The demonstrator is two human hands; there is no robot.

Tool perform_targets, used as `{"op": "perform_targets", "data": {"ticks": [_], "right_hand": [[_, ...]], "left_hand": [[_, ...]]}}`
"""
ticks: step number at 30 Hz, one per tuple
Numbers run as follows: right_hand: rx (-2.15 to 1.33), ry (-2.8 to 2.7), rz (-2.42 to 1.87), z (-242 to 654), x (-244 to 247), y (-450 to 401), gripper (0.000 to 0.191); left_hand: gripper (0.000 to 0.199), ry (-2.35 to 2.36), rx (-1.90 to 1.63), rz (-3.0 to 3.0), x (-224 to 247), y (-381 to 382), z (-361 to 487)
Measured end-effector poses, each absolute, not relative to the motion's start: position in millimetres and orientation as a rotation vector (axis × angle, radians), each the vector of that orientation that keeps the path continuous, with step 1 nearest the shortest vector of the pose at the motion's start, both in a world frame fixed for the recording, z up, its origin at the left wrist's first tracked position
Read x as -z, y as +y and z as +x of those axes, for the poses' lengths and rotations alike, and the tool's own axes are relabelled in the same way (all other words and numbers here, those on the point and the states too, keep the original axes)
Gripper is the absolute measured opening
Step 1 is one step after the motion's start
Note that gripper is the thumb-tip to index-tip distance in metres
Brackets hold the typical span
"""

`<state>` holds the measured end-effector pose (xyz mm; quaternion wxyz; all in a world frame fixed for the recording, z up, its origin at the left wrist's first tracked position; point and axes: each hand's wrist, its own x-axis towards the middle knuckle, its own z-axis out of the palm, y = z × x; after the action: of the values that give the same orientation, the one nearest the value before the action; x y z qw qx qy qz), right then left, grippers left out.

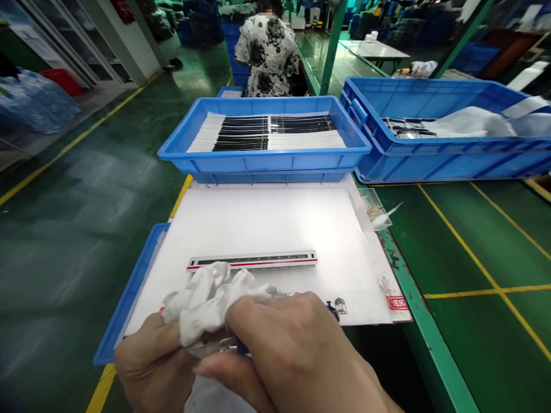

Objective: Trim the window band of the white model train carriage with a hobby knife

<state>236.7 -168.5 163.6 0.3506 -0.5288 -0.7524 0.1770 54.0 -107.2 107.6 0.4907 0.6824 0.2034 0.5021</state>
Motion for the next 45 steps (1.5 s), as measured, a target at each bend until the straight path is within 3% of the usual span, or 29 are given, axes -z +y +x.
{"op": "perform_targets", "data": {"ticks": [8, 19, 27, 39, 45], "right_hand": [[-0.491, -1.996, -1.401, 237, -168, -167, 0.042], [-0.268, -1.949, -1.508, 234, -176, -174, 0.037], [-0.299, -1.950, -1.530, 234, -164, -180, 0.061], [-0.362, -2.012, -1.433, 235, -170, -178, 0.047], [-0.370, -2.016, -1.292, 236, -167, -168, 0.046]], "left_hand": [[0.030, 0.459, -1.203, 1.767, -93, -103, 34], [0.010, 0.484, -1.208, 1.771, -119, -104, 47], [0.008, 0.606, -1.201, 1.702, -125, -111, 53], [0.009, 0.510, -1.228, 1.799, -114, -103, 45], [0.021, 0.483, -1.257, 1.782, -113, -105, 46]]}}
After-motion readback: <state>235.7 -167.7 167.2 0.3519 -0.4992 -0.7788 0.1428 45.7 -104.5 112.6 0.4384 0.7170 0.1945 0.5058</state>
